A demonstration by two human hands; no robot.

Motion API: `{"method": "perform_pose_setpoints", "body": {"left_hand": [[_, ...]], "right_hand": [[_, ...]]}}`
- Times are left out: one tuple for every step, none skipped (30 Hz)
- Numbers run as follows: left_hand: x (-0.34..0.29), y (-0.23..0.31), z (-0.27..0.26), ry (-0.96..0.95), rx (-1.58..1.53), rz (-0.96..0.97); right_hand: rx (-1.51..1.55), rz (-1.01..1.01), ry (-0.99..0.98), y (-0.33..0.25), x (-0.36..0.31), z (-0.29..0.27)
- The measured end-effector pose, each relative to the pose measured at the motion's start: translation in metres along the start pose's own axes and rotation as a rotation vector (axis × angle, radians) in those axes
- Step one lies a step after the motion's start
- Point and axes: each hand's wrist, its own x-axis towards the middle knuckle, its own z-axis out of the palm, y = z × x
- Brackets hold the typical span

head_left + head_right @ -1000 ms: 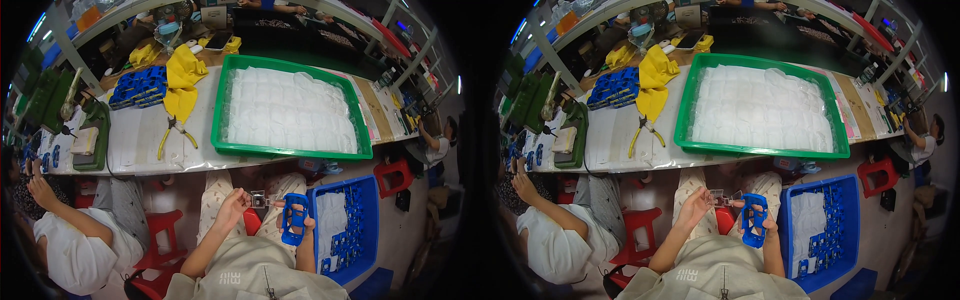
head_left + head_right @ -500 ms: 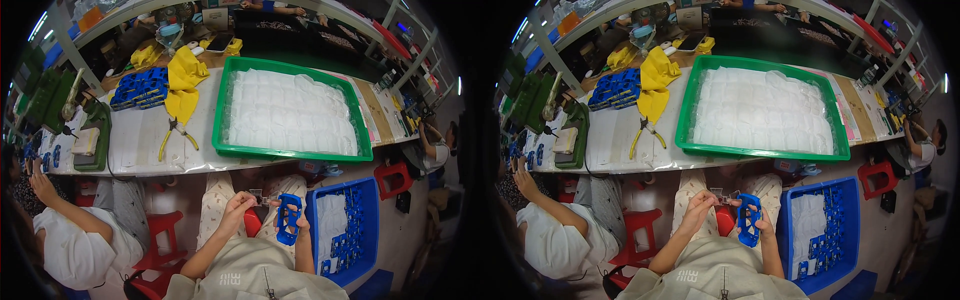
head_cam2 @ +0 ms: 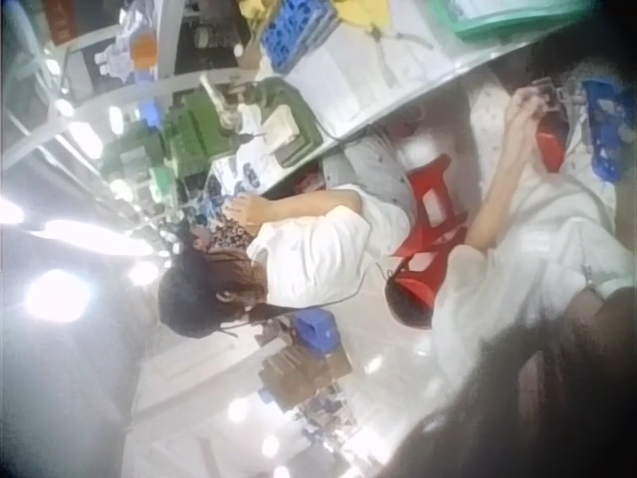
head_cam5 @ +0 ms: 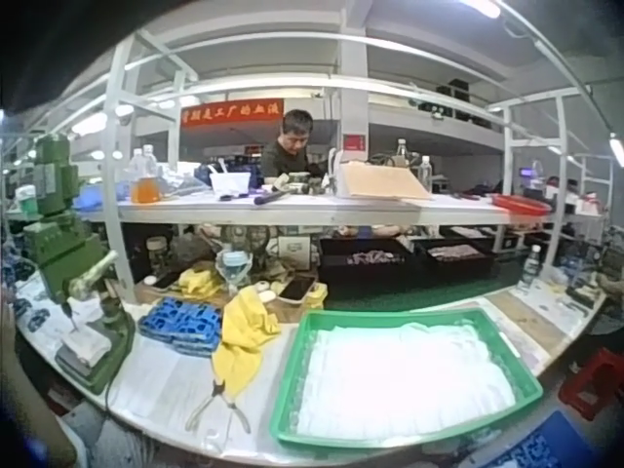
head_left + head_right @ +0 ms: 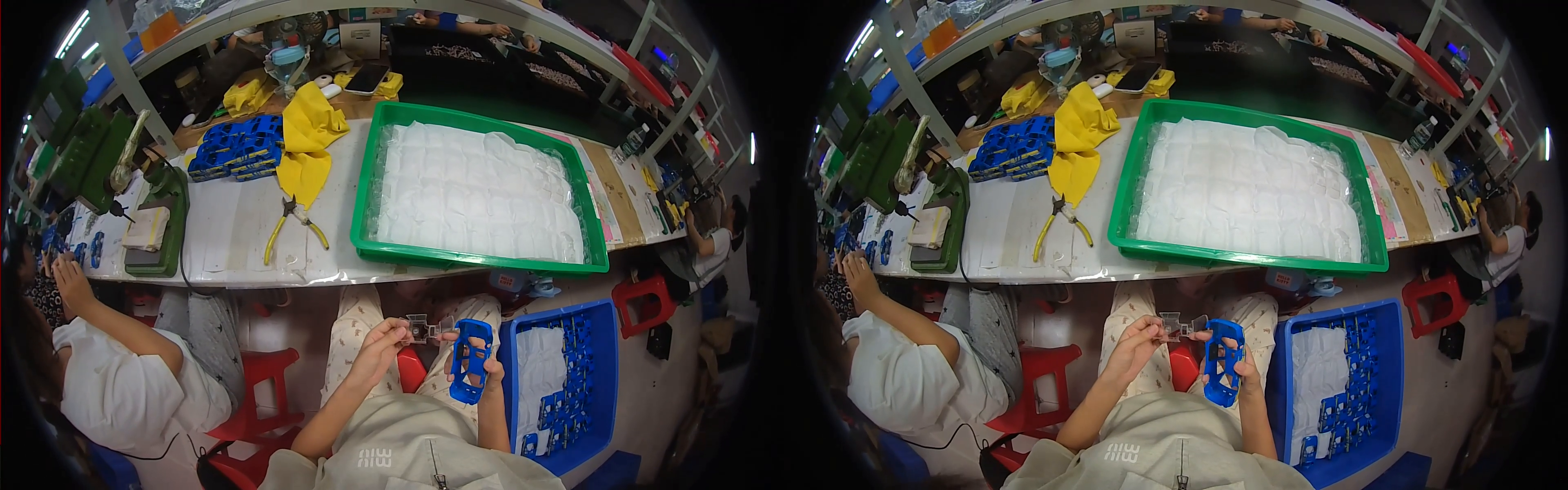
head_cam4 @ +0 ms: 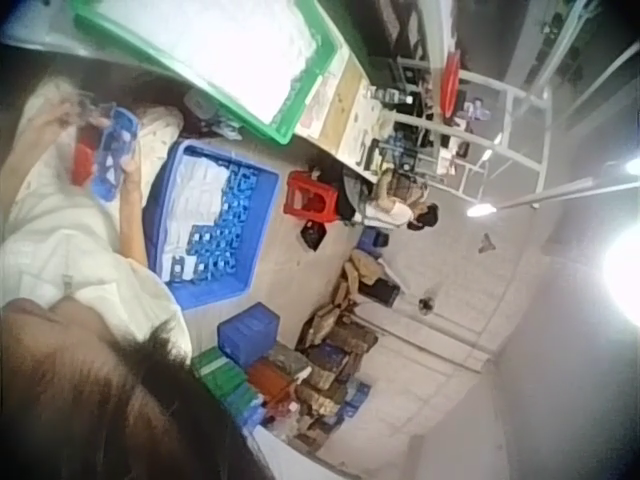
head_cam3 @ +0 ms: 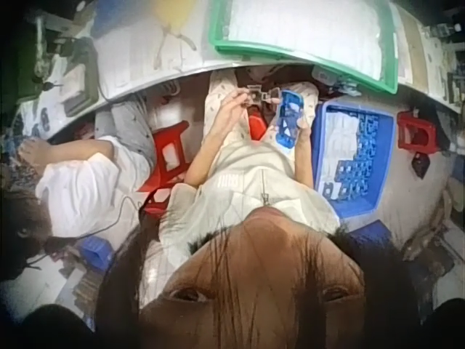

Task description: The person assembles small toy cars by inserting white plastic internal components into blue plastic shells by hand.

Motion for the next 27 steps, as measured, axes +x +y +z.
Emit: {"method": "perform_pose_setpoints", "body": {"left_hand": [[0.0,0.001,0.0,-0.001,0.001,0.001],[-0.001,0.004,0.001,0.033,0.004,0.052],[-0.002,0.007,0.001,0.067,0.007,0.102],[-0.002,0.012,0.003,0.066,0.008,0.103],[-0.003,0.018,0.006,0.167,0.22,0.309],[-0.002,0.025,0.006,0.269,0.433,0.516],[-0.001,0.032,0.002,0.324,0.782,0.738],[0.0,0.041,0.0,0.324,0.783,0.739],[0.0,0.049,-0.001,0.326,1.252,0.973],[0.001,0.053,0.0,0.308,1.726,1.192],[0.006,0.05,-0.003,0.217,1.844,1.164],[0.011,0.045,-0.011,0.211,1.841,1.166],[0.014,0.037,-0.022,0.011,1.972,0.986],[0.012,0.033,-0.028,-0.171,2.091,0.789],[0.006,0.028,-0.031,-0.211,2.111,0.774],[0.002,0.025,-0.026,-0.219,2.109,0.774],[-0.002,0.024,-0.018,-0.171,2.082,0.913],[-0.005,0.025,-0.012,-0.12,2.049,1.05],[-0.004,0.028,-0.01,-0.126,2.048,1.051],[-0.001,0.032,-0.007,-0.036,2.039,1.13],[-0.001,0.035,-0.004,0.053,2.024,1.207],[0.002,0.035,-0.006,0.051,2.024,1.209],[0.009,0.032,-0.014,0.025,2.01,1.103],[0.015,0.03,-0.023,-0.001,1.992,0.997],[0.016,0.031,-0.028,-0.152,2.011,0.884],[0.013,0.026,-0.031,-0.157,2.012,0.884],[0.008,0.019,-0.033,-0.209,1.987,0.821]], "right_hand": [[0.004,-0.027,0.033,0.0,0.0,0.003],[0.008,-0.053,0.066,0.0,0.0,0.005],[0.008,-0.054,0.064,-0.002,0.0,0.005],[-0.051,-0.08,0.055,-0.005,0.001,0.003],[-0.111,-0.106,0.046,-0.007,0.002,0.001],[-0.11,-0.107,0.044,-0.008,0.0,-0.003],[-0.094,-0.088,0.061,-0.007,-0.002,-0.008],[-0.079,-0.069,0.077,-0.006,-0.004,-0.014],[-0.096,-0.049,0.076,-0.005,-0.006,-0.022],[-0.096,-0.053,0.078,-0.005,-0.006,-0.019],[-0.078,-0.074,0.145,-0.006,-0.006,-0.014],[-0.059,-0.096,0.213,-0.007,-0.006,-0.01],[-0.06,-0.101,0.212,-0.009,-0.006,-0.006],[-0.078,-0.078,0.186,-0.009,-0.003,-0.004],[-0.095,-0.056,0.16,-0.008,0.001,-0.003],[-0.095,-0.06,0.166,-0.008,-0.001,-0.005],[-0.091,-0.047,0.153,-0.007,-0.004,-0.008],[-0.086,-0.035,0.14,-0.006,-0.005,-0.01],[-0.085,-0.039,0.143,-0.005,-0.004,-0.012],[-0.053,-0.027,0.13,-0.004,-0.003,-0.014],[-0.022,-0.014,0.119,-0.003,-0.004,-0.015],[-0.022,-0.017,0.12,-0.001,-0.005,-0.015],[-0.029,-0.017,0.139,0.002,-0.004,-0.017],[-0.036,-0.017,0.159,0.005,-0.004,-0.017],[-0.111,-0.032,0.164,0.002,-0.003,-0.009],[-0.109,-0.036,0.167,0.001,-0.001,-0.006],[-0.1,-0.044,0.184,0.002,-0.001,-0.005]]}}
